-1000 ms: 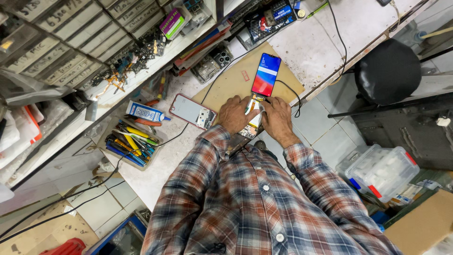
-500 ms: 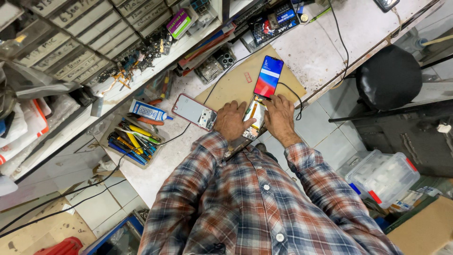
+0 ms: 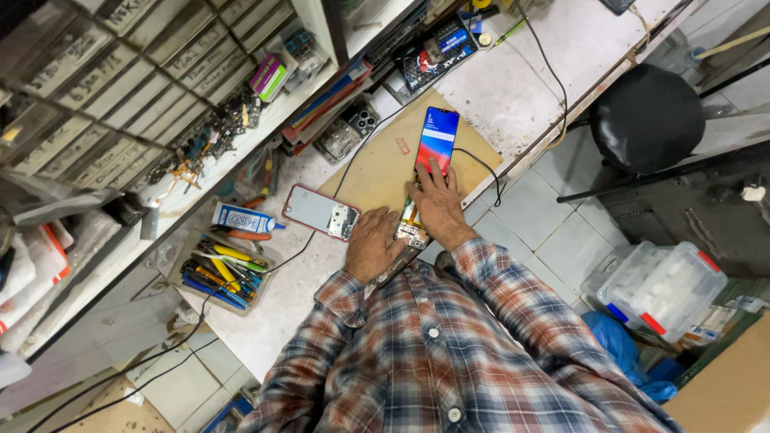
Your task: The person reassembles a disassembled smartphone on a workbench, aligning and pressing the screen assembly onto the chassis, then powers on the device to verify the display functions. The person handles the phone and its internal components by hand.
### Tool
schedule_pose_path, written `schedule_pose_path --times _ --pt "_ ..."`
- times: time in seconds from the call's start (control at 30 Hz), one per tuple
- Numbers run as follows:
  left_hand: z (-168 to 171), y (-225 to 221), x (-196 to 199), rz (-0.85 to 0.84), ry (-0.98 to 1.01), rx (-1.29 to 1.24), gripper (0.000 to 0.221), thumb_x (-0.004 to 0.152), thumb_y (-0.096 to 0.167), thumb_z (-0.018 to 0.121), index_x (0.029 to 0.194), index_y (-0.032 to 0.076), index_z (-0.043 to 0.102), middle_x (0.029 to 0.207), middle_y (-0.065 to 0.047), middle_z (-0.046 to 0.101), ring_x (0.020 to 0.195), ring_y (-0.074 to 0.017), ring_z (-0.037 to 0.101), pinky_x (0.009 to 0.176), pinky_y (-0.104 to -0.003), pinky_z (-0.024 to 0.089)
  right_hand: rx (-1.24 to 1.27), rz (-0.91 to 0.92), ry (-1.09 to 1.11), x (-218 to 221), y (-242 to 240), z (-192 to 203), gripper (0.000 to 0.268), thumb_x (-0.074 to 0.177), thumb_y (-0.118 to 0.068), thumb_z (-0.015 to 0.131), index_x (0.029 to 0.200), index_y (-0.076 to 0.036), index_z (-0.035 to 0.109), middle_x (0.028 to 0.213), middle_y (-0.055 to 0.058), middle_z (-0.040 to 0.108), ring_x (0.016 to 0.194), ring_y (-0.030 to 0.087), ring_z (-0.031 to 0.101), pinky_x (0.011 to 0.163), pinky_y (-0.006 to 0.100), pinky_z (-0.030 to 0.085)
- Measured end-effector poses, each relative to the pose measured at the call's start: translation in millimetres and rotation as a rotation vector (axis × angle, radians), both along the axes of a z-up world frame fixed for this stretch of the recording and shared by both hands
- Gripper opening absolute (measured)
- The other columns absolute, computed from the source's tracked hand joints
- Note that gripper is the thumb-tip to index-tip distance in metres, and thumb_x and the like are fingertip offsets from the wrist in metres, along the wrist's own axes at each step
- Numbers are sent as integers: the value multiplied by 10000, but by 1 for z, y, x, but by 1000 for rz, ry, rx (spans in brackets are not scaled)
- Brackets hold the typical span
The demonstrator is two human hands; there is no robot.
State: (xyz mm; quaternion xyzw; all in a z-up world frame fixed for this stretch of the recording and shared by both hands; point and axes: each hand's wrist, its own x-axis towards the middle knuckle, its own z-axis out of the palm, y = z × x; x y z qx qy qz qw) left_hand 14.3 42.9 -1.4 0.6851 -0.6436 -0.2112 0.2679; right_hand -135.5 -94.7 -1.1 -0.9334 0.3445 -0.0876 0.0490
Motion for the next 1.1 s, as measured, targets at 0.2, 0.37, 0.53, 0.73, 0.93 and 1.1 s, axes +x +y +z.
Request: schedule_pose_path --times 0.2,0.37,0.53,0.73,0.93,1.1 --pt "2 0 -1 -19 -28 34 681 853 347 755 1390 -23 560 1453 -234 512 1373 -398 432 1152 -493 322 255 -45 -104 -10 13 9 715 580 -63 749 1287 -111 655 1471 213 454 1432 429 312 1156 603 205" --pt "2 1 0 -27 -41 37 683 876 357 745 1409 -18 541 1463 -230 511 1382 -398 429 1165 -493 318 153 -185 -284 -43 26 -1 707 716 74 660 1396 -101 584 1512 177 479 1471 410 337 1191 598 218" --pt "2 0 0 -39 -49 36 695 891 379 740 1429 -4 523 1467 -236 503 1387 -405 423 1169 -504 304 167 -270 -246 -75 22 -21 762 716 118 592 1453 -61 520 1524 180 468 1478 381 345 1191 582 222" --pt "26 13 13 209 369 21 653 910 275 728 1474 49 491 1509 -182 500 1324 -307 508 1023 -462 468 126 -240 -154 -86 18 -38 706 764 92 588 1450 -57 522 1562 178 449 1487 377 347 1192 560 244" --pt "42 80 65 778 675 -722 512 996 33 649 1482 17 486 1453 -141 566 1280 -248 587 1103 -384 527 118 -211 -131 -89 18 -37 713 765 72 607 1461 -47 516 1567 179 436 1480 382 342 1172 572 259" --pt "17 197 140 1311 619 -1082 712 1048 86 648 1630 88 239 1529 -169 425 1242 -252 538 1033 -416 522 90 -160 -104 -93 14 -36 698 786 55 631 1465 -64 521 1568 167 448 1490 363 352 1180 564 268"
